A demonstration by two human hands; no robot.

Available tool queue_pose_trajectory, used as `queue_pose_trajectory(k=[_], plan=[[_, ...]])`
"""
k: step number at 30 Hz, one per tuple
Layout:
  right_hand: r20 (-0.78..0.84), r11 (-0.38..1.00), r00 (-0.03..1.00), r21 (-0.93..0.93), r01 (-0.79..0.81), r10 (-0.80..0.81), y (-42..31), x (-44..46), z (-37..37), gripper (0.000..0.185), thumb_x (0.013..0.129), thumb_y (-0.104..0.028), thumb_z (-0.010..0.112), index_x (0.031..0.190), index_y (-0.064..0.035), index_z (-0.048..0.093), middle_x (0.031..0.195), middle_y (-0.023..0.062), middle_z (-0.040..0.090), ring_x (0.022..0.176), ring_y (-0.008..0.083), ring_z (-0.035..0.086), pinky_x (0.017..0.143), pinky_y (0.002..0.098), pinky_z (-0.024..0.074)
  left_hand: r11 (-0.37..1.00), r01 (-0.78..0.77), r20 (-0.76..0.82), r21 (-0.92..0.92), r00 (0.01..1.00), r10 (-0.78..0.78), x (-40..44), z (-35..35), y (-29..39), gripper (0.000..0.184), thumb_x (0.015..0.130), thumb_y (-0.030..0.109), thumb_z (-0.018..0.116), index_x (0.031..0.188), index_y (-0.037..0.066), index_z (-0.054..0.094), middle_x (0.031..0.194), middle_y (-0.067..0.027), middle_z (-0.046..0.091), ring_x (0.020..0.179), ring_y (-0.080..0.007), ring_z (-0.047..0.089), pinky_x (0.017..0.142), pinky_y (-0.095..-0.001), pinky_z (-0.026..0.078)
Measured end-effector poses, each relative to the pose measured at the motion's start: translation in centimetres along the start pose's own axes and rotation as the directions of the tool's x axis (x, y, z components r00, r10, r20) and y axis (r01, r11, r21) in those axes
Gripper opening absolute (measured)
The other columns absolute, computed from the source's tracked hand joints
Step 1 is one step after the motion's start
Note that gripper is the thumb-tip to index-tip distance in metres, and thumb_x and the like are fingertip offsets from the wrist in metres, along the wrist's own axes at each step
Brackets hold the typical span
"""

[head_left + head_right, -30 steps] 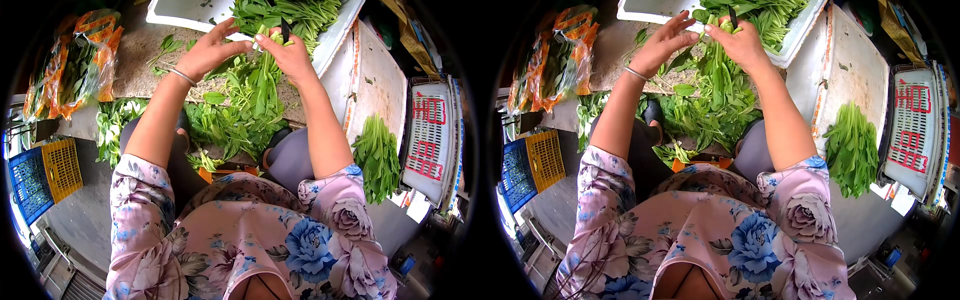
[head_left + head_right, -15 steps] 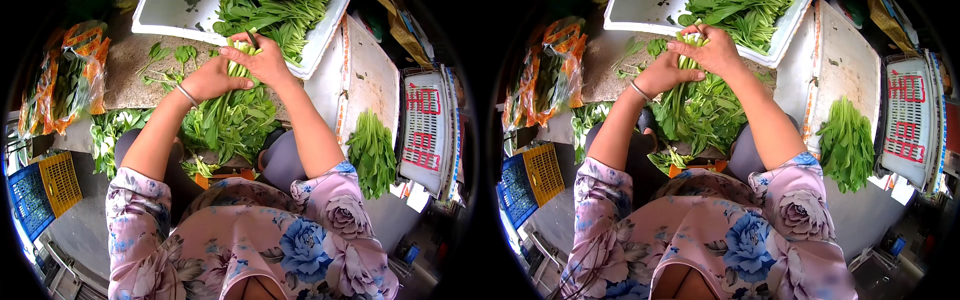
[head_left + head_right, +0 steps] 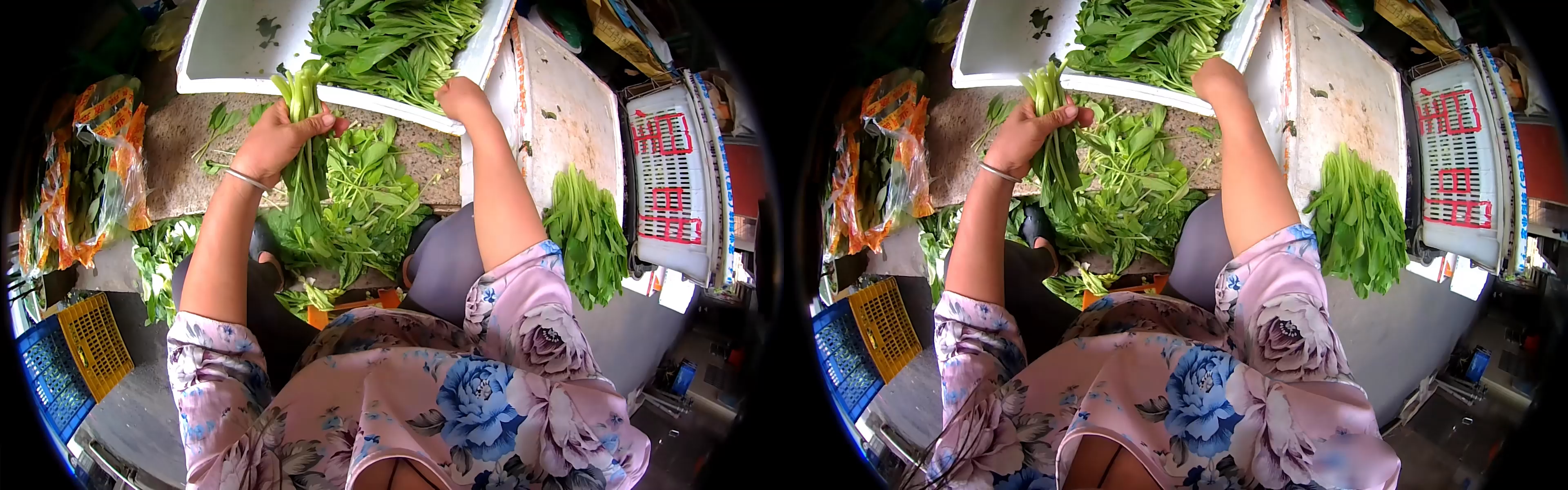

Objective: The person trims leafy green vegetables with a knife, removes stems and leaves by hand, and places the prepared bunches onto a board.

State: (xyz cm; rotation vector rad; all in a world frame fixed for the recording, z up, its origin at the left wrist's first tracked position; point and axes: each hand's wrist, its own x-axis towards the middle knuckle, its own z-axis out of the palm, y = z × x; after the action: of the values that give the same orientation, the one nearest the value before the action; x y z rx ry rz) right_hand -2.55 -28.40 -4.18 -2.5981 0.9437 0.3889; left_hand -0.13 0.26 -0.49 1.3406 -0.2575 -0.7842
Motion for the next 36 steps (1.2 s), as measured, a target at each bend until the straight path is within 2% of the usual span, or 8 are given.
queue_pose_trajectory(k=[1,9,12,17,23,25,28,36], plan=[[0.129,0.978,0.985,-0.189,-0.086,0.112,0.0,0.2,0.5,0.024,0.079,-0.013,0.054,0.100,-0.0041,0.062,0.098,0.0143,0.063,0.092,0.0289,0.060,0.081,0.0337,0.0464,1.000,0.005,0.001,0.001,1.000,-0.005,0.3,-0.3,-0.3,0.014,0.084,0.015,0.060,0.089,0.002,0.056,0.077,-0.0053,0.062,0.070,-0.0137,0.059,0.064,-0.0244,0.047],[-0.005,0.980,0.999,-0.193,-0.042,0.042,-0.1,-0.7,1.0,0.023,0.076,-0.011,0.054,0.096,-0.0038,0.064,0.102,0.0136,0.062,0.093,0.0289,0.060,0.080,0.0356,0.0472,0.950,-0.098,-0.285,0.296,0.940,0.186,0.6,-0.1,0.8,0.025,0.075,0.024,0.071,0.078,0.005,0.055,0.059,0.0005,0.051,0.050,-0.0081,0.047,0.046,-0.0222,0.039],[-0.052,0.934,0.967,0.250,0.255,-0.250,-1.6,-4.9,-1.2,0.022,0.073,-0.017,0.062,0.089,-0.0017,0.063,0.081,0.0097,0.064,0.072,0.0213,0.061,0.068,0.0323,0.0478,0.795,-0.241,-0.198,0.557,0.891,0.409,1.0,0.1,0.1,0.018,0.076,0.018,0.070,0.080,0.003,0.061,0.052,0.0037,0.047,0.046,-0.0056,0.042,0.044,-0.0213,0.036],[-0.033,0.596,0.841,0.691,0.410,-0.541,-5.0,-10.3,-1.8,0.024,0.071,-0.017,0.068,0.087,-0.0008,0.061,0.068,0.0042,0.060,0.058,0.0097,0.055,0.050,0.0232,0.0423,0.228,-0.608,0.238,0.761,0.588,0.773,0.9,1.3,-0.3,0.023,0.072,0.013,0.070,0.095,0.010,0.066,0.105,-0.0073,0.061,0.082,-0.0197,0.061,0.070,-0.0288,0.049],[0.036,0.228,0.851,0.969,0.099,-0.525,-5.5,-9.4,-0.8,0.025,0.075,-0.020,0.070,0.085,-0.0011,0.059,0.064,0.0003,0.055,0.051,0.0048,0.049,0.040,0.0159,0.0319,0.773,-0.360,0.018,0.522,0.911,0.412,1.0,1.3,-0.7,0.018,0.075,0.016,0.069,0.087,0.004,0.063,0.078,-0.0054,0.064,0.066,-0.0143,0.059,0.060,-0.0272,0.048],[-0.001,0.282,0.844,0.942,0.181,-0.537,-6.0,-10.1,-1.1,0.034,0.081,-0.034,0.063,0.090,-0.0010,0.059,0.066,0.0002,0.054,0.051,0.0042,0.046,0.041,0.0164,0.0309,0.963,-0.222,0.035,0.156,0.975,0.219,0.8,1.3,0.0,0.026,0.080,0.018,0.066,0.096,-0.002,0.060,0.077,-0.0049,0.062,0.067,-0.0097,0.056,0.059,-0.0227,0.047],[0.096,0.172,0.763,0.985,0.021,-0.640,-6.3,-10.5,-1.3,0.061,0.088,-0.055,0.037,0.106,0.0005,0.055,0.071,-0.0002,0.054,0.054,0.0035,0.041,0.045,0.0168,0.0288,0.983,-0.183,-0.025,0.009,0.983,0.183,0.7,1.2,0.4,0.025,0.082,0.022,0.063,0.093,0.000,0.059,0.074,-0.0034,0.060,0.062,-0.0092,0.054,0.055,-0.0214,0.045],[0.007,0.154,0.748,0.980,0.127,-0.663,-7.0,-10.4,0.2,0.040,0.088,-0.037,0.051,0.110,-0.0039,0.058,0.067,-0.0036,0.049,0.056,0.0044,0.038,0.049,0.0170,0.0294,0.995,-0.084,-0.046,-0.062,0.996,0.081,0.7,0.7,0.4,0.021,0.083,0.025,0.062,0.091,0.005,0.059,0.072,0.0003,0.057,0.059,-0.0066,0.050,0.053,-0.0189,0.041]])
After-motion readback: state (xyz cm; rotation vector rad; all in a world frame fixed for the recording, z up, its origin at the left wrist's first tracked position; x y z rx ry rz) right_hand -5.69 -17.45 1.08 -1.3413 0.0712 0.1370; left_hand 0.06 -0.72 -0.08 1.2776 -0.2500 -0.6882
